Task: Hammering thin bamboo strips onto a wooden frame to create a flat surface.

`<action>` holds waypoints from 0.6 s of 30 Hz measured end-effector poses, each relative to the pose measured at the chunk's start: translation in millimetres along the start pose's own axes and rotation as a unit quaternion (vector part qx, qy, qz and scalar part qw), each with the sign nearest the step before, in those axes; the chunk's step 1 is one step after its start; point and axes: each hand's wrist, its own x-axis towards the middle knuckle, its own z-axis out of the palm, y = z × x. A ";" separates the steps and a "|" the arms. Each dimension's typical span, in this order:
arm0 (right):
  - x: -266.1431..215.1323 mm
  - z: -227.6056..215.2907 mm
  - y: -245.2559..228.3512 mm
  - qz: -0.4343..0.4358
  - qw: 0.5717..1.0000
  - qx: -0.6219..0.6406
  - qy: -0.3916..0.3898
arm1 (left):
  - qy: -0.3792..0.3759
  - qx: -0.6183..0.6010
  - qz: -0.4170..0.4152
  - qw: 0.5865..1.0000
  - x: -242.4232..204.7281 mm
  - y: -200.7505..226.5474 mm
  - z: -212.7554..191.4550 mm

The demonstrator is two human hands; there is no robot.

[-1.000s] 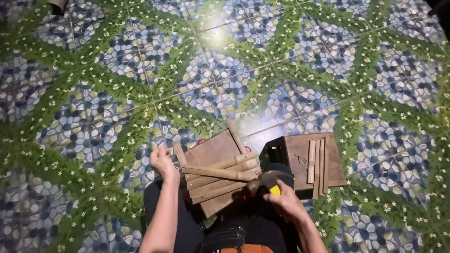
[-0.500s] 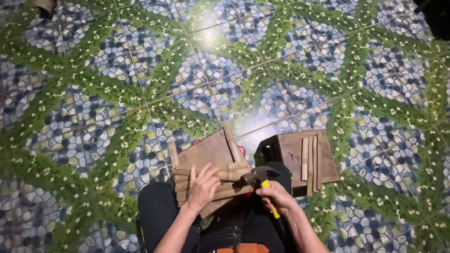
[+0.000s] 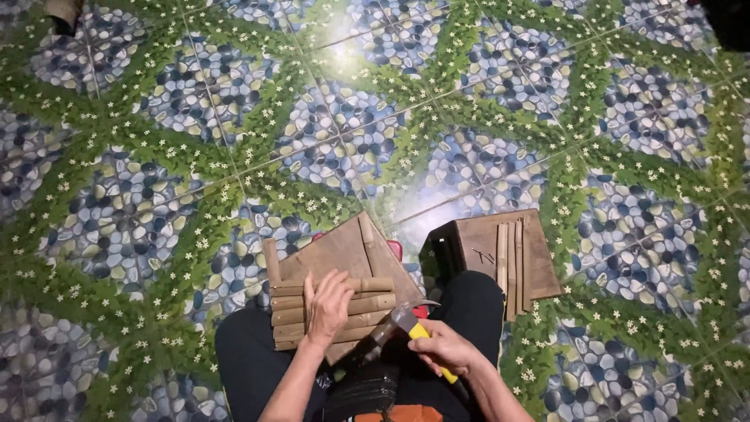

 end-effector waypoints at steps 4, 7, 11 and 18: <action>-16.1 4.5 -9.0 -0.057 0.997 0.044 0.011 | 0.022 0.010 -0.030 0.999 4.4 -1.1 1.9; -13.9 1.8 -11.9 -0.077 0.986 0.142 0.040 | 0.034 0.017 -0.035 0.999 5.0 -2.5 5.1; -1.5 4.2 -17.4 -0.115 0.979 0.164 0.035 | 0.036 0.056 -0.058 0.996 11.2 -0.2 7.7; 11.7 14.7 -17.8 -0.099 0.990 0.078 0.070 | 0.019 0.209 -0.031 0.977 27.9 -7.1 16.5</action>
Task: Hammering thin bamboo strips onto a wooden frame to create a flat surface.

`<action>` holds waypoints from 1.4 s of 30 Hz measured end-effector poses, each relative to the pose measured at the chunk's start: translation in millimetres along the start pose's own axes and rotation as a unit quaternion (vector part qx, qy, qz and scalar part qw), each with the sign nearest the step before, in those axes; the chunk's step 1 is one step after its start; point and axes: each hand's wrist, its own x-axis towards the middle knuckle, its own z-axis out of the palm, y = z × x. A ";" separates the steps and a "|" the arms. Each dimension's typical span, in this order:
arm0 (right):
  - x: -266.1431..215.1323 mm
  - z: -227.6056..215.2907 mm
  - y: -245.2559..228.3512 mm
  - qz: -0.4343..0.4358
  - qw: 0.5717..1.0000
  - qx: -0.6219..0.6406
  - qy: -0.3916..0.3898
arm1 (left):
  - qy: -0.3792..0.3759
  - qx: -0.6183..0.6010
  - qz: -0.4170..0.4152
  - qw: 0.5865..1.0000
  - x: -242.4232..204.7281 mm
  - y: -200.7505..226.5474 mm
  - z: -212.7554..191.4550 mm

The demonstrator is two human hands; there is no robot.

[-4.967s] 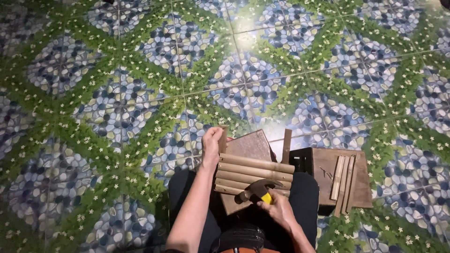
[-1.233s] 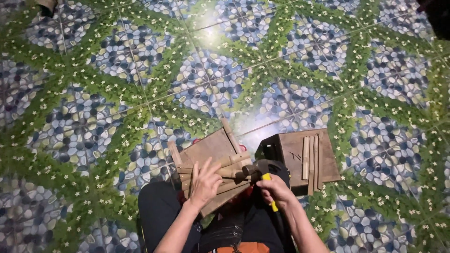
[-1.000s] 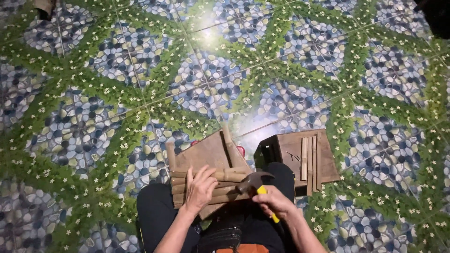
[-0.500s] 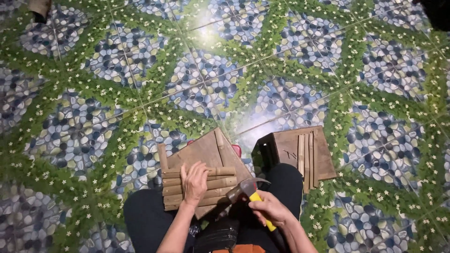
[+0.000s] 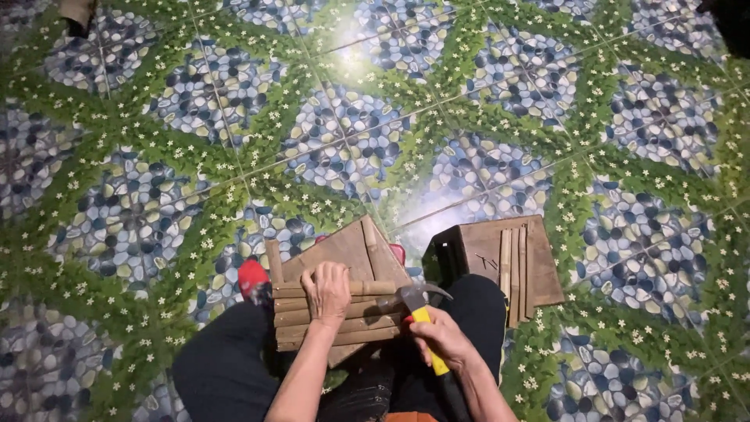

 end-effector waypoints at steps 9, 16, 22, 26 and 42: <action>-10.1 15.7 4.5 0.071 0.997 -0.024 0.011 | -0.019 0.003 -0.027 0.999 3.3 -13.5 32.8; -14.2 -1.7 -10.7 -0.001 1.000 0.002 -0.017 | 0.019 -0.085 -0.038 0.995 4.0 6.7 2.3; -18.7 -24.0 -31.9 -0.083 0.996 0.033 0.011 | 0.019 -0.221 -0.044 0.974 2.7 34.6 -17.7; -11.0 -27.8 -25.5 -0.104 0.987 0.114 -0.053 | -0.012 -0.302 -0.058 0.951 -3.8 36.6 -3.6; 8.5 -15.0 -21.8 -0.060 0.997 0.045 0.002 | -0.136 -0.302 -0.052 0.942 -7.7 30.1 53.1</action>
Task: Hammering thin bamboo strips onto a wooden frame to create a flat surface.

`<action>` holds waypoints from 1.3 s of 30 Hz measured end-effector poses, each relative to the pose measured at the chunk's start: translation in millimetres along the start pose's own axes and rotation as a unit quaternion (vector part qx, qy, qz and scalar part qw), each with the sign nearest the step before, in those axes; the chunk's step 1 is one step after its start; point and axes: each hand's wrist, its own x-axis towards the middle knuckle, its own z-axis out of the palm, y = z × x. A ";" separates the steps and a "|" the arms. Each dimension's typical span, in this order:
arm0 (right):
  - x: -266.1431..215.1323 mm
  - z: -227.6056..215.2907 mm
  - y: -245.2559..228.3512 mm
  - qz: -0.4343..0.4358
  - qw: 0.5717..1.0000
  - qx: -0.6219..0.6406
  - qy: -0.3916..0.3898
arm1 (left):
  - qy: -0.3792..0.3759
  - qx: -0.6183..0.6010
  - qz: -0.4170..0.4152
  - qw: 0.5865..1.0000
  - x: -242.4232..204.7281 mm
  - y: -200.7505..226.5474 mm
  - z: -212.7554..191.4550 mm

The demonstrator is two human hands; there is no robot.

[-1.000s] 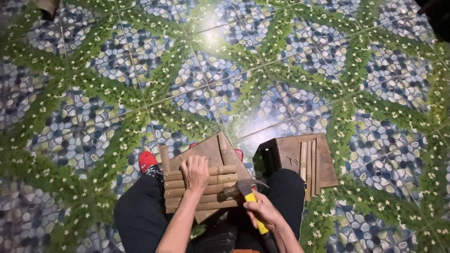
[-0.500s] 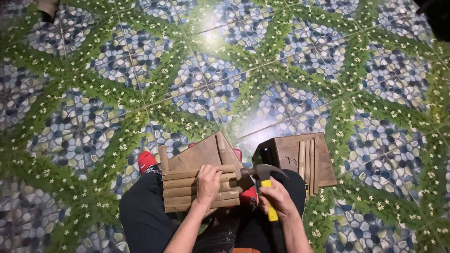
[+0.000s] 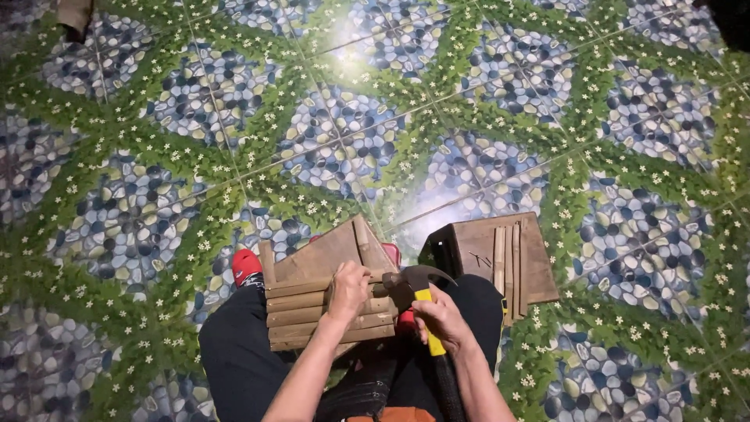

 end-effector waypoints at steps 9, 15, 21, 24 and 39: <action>4.6 -3.5 3.7 0.022 0.999 0.003 0.023 | 0.010 0.135 -0.021 0.991 -9.4 12.4 -33.9; 5.0 -1.2 3.4 0.025 0.999 -0.013 0.040 | -0.030 0.170 -0.014 0.985 -12.2 -2.6 -42.6; 0.9 5.3 -1.0 0.034 0.998 -0.009 0.047 | -0.044 0.159 -0.031 0.986 -4.4 5.1 -49.7; -1.9 8.8 -4.8 0.025 0.999 -0.002 0.035 | 0.016 0.190 -0.093 0.977 7.6 22.8 -72.6; 12.9 -3.2 14.8 0.059 0.997 -0.007 0.039 | 0.266 -0.227 -0.416 0.839 -2.3 -132.7 -118.9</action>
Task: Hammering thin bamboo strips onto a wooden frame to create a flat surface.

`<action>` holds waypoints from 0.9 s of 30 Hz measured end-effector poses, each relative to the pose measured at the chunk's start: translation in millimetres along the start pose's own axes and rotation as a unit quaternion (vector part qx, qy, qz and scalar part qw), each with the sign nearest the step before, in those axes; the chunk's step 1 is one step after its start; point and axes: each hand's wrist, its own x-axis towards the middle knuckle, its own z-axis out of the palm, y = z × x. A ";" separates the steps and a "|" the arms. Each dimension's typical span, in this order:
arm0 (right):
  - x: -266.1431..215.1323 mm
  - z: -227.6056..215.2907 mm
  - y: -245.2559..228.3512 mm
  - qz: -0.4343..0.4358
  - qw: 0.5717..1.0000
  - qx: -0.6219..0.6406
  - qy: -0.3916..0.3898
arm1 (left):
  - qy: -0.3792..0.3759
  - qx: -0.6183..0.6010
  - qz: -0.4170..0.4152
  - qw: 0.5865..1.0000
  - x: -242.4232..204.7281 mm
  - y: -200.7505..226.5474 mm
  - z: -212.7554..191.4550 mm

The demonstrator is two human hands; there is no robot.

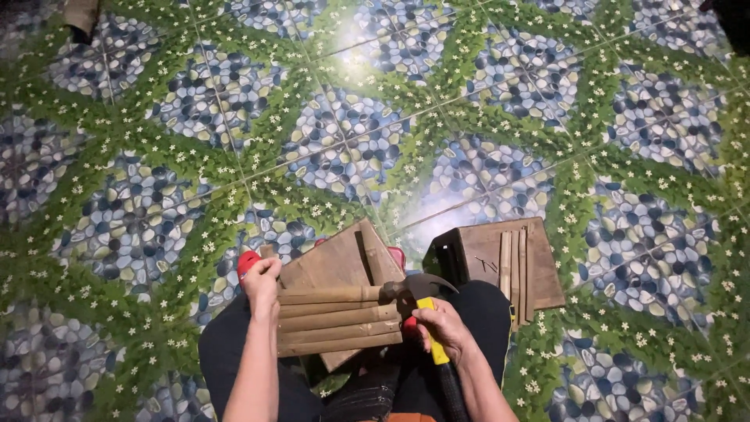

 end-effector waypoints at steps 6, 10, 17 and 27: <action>-17.2 15.9 -18.2 -0.003 1.000 0.028 -0.002 | -0.041 -0.177 -0.034 0.983 -29.9 48.9 -18.1; -13.6 4.0 -14.2 0.000 0.997 0.067 -0.030 | -0.054 -0.195 0.009 0.979 -61.2 104.0 -29.8; -28.8 5.0 -19.6 -0.059 0.973 0.127 -0.182 | -0.040 -0.229 0.171 0.958 -90.4 147.6 -58.3; -12.7 8.3 -10.7 -0.010 0.993 0.063 -0.095 | -0.090 -0.075 0.418 0.901 -145.8 161.4 -69.3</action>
